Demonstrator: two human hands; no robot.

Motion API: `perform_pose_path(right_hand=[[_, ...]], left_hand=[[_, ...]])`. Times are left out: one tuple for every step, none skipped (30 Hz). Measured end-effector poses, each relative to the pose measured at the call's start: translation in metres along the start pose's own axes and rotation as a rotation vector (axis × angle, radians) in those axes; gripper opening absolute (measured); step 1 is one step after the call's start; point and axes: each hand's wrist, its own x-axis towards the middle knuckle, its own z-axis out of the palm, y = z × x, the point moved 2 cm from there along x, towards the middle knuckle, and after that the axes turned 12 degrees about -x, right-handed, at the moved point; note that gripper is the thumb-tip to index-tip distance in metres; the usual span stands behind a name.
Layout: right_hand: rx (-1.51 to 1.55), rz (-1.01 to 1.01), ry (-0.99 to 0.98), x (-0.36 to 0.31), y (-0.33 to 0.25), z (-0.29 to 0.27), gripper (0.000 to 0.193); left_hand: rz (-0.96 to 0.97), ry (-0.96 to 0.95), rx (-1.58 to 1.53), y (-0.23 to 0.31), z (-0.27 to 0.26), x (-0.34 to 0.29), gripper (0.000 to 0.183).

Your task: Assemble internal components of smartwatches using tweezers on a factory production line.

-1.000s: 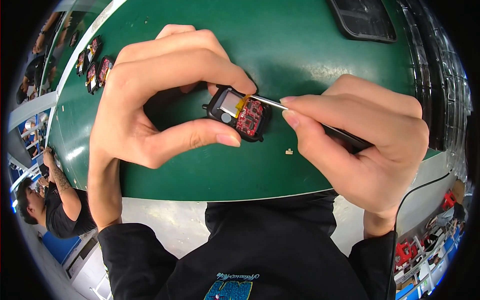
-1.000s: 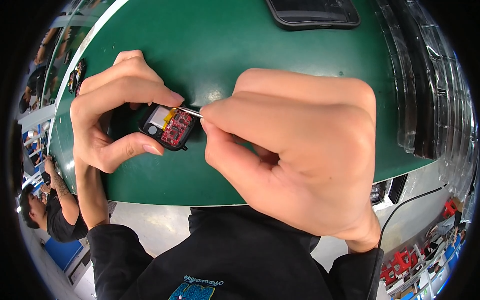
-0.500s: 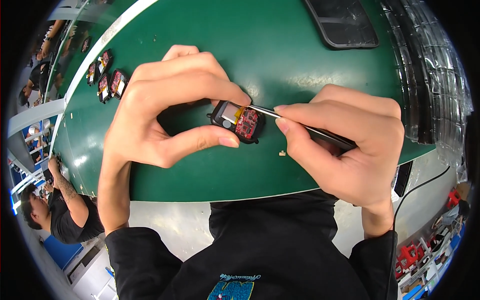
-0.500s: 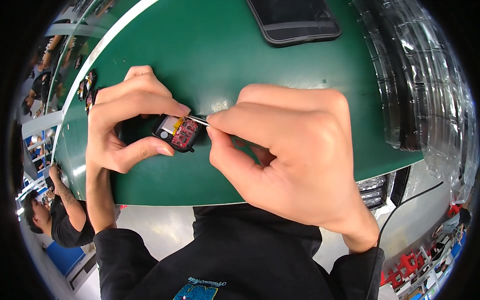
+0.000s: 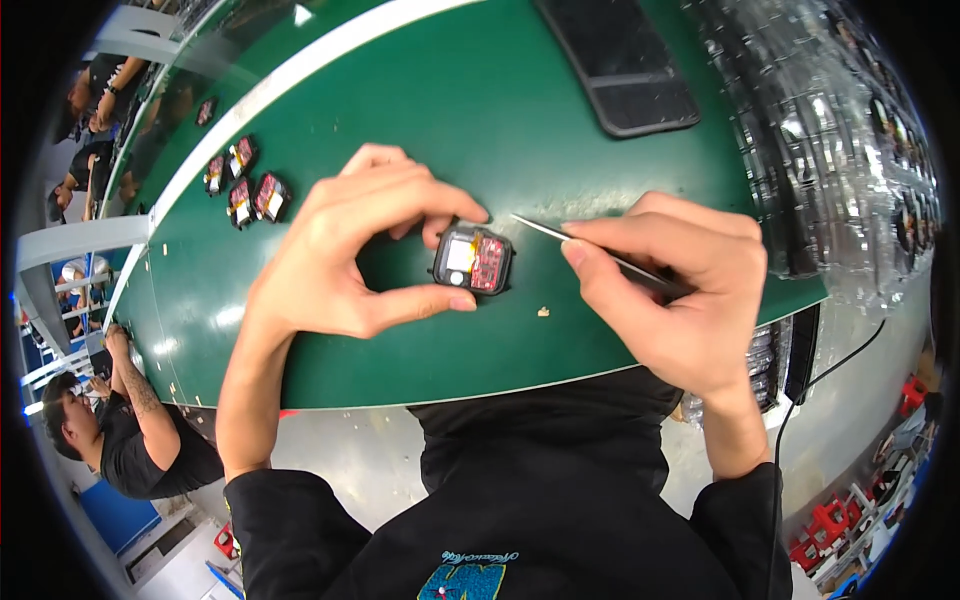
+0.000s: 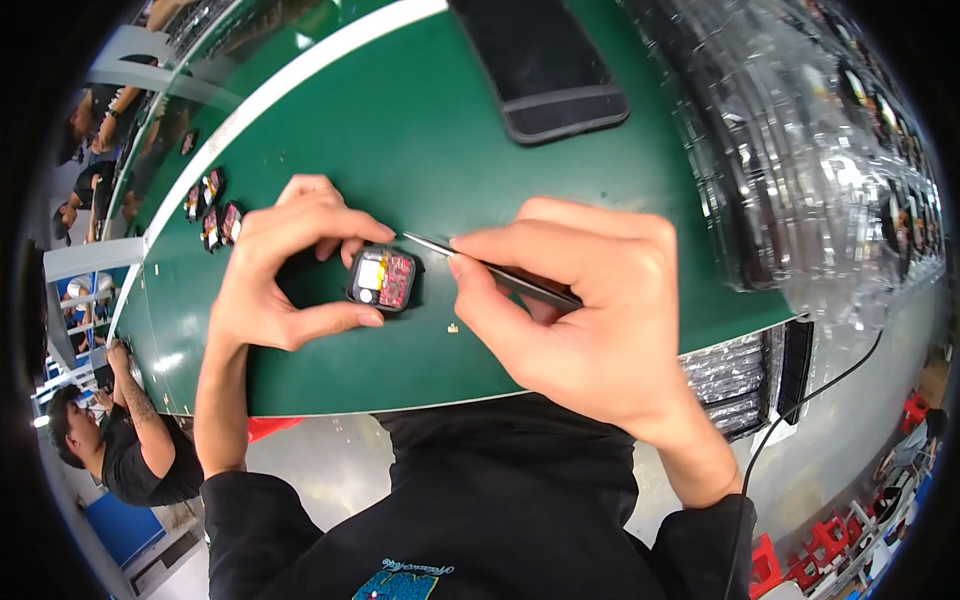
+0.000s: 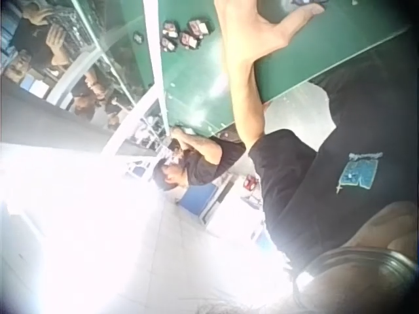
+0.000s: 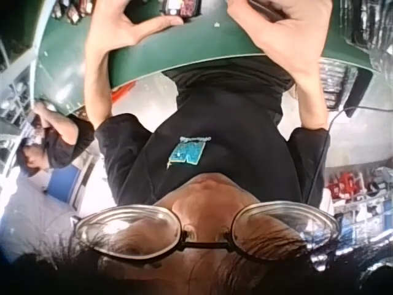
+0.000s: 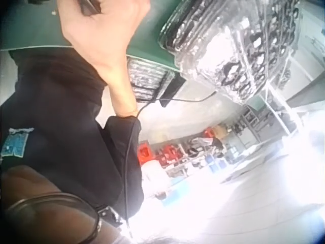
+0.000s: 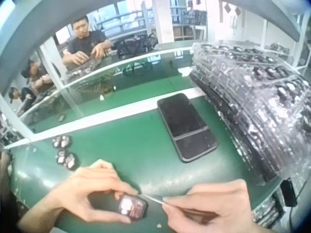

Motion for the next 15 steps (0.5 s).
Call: perform_pose_path(right_hand=[[0.017,0.034,0.014,-0.001,0.001,-0.002,0.013],[0.032,0.066,0.033,-0.003,0.001,-0.003,0.013],[0.062,0.091,0.110,-0.005,0.001,0.000,0.007],[0.108,0.091,0.133,-0.005,-0.002,-0.002,0.008],[0.133,0.101,0.149,-0.006,0.001,-0.001,0.008],[0.121,0.104,0.160,-0.008,0.002,-0.005,0.007],[0.175,0.126,0.174,-0.010,0.002,-0.004,0.007],[0.182,0.131,0.187,-0.011,0.002,-0.003,0.011],[0.194,0.128,0.203,-0.013,0.000,-0.001,0.011],[0.219,0.131,0.204,-0.016,-0.001,0.002,0.011],[0.213,0.115,0.220,-0.015,0.001,0.002,0.011],[0.216,0.097,0.228,-0.015,0.002,0.003,0.011],[0.214,0.080,0.238,-0.016,0.002,0.002,0.012],[0.210,0.072,0.241,-0.016,0.001,0.001,0.012],[0.213,0.076,0.245,-0.015,0.001,0.000,0.012]], left_hand=[[0.017,0.012,0.022,0.000,0.004,0.004,0.060],[0.029,-0.016,0.081,-0.001,0.006,0.004,0.059],[0.007,-0.010,0.081,0.002,0.007,0.003,0.058],[0.001,0.004,0.086,0.006,0.004,0.003,0.058],[-0.059,0.028,0.082,0.006,0.001,0.002,0.054],[-0.107,0.051,0.066,0.002,-0.002,0.003,0.050],[-0.151,0.137,-0.031,0.002,-0.008,0.005,0.049],[-0.196,0.214,-0.143,-0.003,-0.014,0.008,0.049],[-0.172,0.246,-0.170,-0.004,-0.025,0.012,0.052],[-0.143,0.299,-0.246,-0.001,-0.029,0.024,0.054],[-0.072,0.296,-0.228,0.008,-0.034,0.042,0.054],[-0.016,0.293,-0.215,0.022,-0.038,0.067,0.053],[0.070,0.262,-0.181,0.033,-0.039,0.096,0.052],[0.153,0.232,-0.148,0.044,-0.040,0.127,0.051],[0.241,0.184,-0.025,0.056,-0.043,0.160,0.049]])
